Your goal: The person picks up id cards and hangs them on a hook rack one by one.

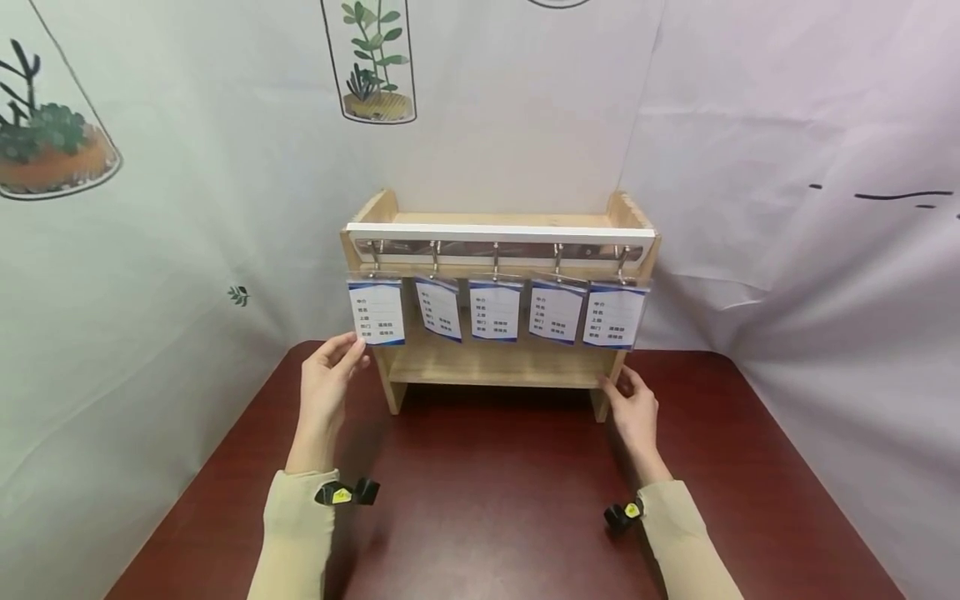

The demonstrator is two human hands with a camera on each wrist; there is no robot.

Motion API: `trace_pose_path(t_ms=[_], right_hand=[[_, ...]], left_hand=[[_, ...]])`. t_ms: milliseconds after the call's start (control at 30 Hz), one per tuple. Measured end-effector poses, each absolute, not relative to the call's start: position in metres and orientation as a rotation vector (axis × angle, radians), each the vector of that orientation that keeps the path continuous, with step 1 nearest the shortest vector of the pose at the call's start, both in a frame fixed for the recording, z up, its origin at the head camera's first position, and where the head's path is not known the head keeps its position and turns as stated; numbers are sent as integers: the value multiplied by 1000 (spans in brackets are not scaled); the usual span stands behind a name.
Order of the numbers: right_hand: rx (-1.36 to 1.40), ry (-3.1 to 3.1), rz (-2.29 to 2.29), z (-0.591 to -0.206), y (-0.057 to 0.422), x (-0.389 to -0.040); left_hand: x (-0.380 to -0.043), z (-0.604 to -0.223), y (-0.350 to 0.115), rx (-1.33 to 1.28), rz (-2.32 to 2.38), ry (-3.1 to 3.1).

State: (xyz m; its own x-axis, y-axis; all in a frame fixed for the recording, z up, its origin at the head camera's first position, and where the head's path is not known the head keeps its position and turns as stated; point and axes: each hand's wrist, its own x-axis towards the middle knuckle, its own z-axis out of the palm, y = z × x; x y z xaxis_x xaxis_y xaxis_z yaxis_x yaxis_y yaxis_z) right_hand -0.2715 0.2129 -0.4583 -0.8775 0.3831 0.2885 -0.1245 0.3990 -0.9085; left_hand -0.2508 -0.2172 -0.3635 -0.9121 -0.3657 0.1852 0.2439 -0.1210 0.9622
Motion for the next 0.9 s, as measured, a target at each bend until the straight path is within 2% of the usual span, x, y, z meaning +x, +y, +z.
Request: trace_pose_path(t_ms=[300, 600, 767, 900], right_hand=[[-199, -2373, 1573, -453, 224, -264], [25, -2631, 1554, -448, 257, -247], [36, -2575, 1607, -448, 278, -236], [-17, -2537, 1479, -435, 299, -224]], left_hand=[[-248, -362, -222, 46, -2172, -1677], [-245, -373, -236, -39, -2183, -1767], [-239, -377, -254, -2, -2006, -1967], [-232, -370, -272, -3, -1769, -2117]])
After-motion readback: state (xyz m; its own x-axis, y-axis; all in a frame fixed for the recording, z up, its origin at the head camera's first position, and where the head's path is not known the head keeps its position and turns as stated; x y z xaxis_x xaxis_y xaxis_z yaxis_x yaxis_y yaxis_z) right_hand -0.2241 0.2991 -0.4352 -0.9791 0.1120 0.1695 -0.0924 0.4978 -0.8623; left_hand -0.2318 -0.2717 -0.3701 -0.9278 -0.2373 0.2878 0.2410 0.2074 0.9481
